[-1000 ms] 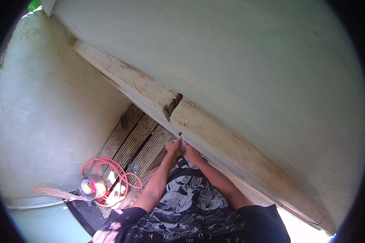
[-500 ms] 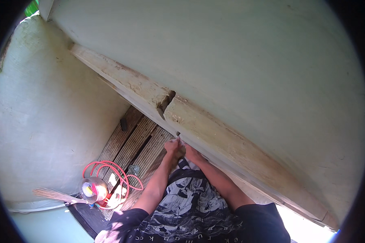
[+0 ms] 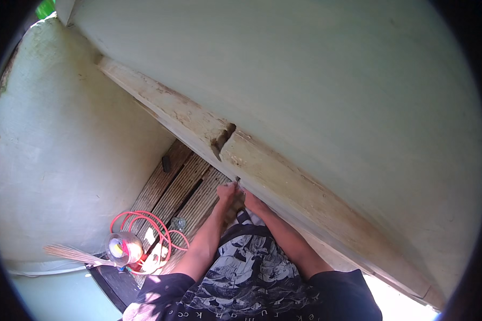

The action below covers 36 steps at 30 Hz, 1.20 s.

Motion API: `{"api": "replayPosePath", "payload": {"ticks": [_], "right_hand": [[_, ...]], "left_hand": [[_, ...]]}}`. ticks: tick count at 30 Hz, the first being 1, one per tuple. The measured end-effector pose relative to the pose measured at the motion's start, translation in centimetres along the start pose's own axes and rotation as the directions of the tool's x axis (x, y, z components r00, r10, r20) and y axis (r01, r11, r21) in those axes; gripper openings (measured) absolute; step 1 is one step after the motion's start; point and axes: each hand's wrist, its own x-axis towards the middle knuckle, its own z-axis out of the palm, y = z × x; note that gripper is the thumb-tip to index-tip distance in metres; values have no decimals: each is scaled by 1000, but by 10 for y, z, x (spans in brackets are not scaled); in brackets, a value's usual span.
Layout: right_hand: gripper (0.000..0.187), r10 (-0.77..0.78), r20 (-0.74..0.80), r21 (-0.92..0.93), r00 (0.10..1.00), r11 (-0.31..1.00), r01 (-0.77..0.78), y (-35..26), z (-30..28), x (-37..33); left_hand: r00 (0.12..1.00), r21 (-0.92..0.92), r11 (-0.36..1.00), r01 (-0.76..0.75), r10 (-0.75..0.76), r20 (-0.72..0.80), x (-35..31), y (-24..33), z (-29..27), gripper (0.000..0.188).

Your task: Painting a slatted wall using a small roller and a brush.

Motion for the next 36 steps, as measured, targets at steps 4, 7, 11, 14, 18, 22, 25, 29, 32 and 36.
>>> {"api": "replayPosePath", "payload": {"ticks": [4, 7, 11, 14, 18, 22, 25, 29, 32, 36], "right_hand": [[55, -47, 10, -95, 999, 994, 48, -10, -18, -18], [57, -78, 105, -23, 991, 996, 81, -17, -18, -9], [62, -120, -5, -100, 993, 988, 119, 31, 15, -4], [64, -50, 127, -98, 991, 993, 63, 25, 5, -8], [66, -12, 185, -94, 983, 995, 30, 17, -2, -8], [66, 20, 169, -177, 985, 984, 10, 32, 1, -5], [64, -17, 158, -155, 987, 987, 41, 11, -9, -9], [63, 74, 248, -105, 966, 993, -49, 9, -19, -9], [63, 54, 249, -115, 967, 993, -26, 6, -25, -12], [72, 14, 257, -124, 966, 992, 18, -4, -42, -26]], "left_hand": [[993, -93, 991, 96, -89, 73, -28, 18, -1, 40], [994, -99, 990, 105, -105, 6, 7, -17, 6, 37], [997, -11, 997, 79, -79, -4, -2, 6, 7, 36], [994, -32, 994, 103, -101, 48, -18, 2, 5, 36], [996, -76, 993, 87, -86, 22, -10, -2, 8, 37], [991, -205, 970, 133, -125, 54, -22, 14, 11, 36], [995, -236, 967, 95, -86, 49, -10, -5, 17, 35], [994, -238, 965, 106, -96, 56, -14, -1, 17, 35], [997, -142, 987, 70, -67, 27, -17, 11, 14, 34], [996, -223, 971, 84, -87, -7, -28, 4, 16, 29]]}}
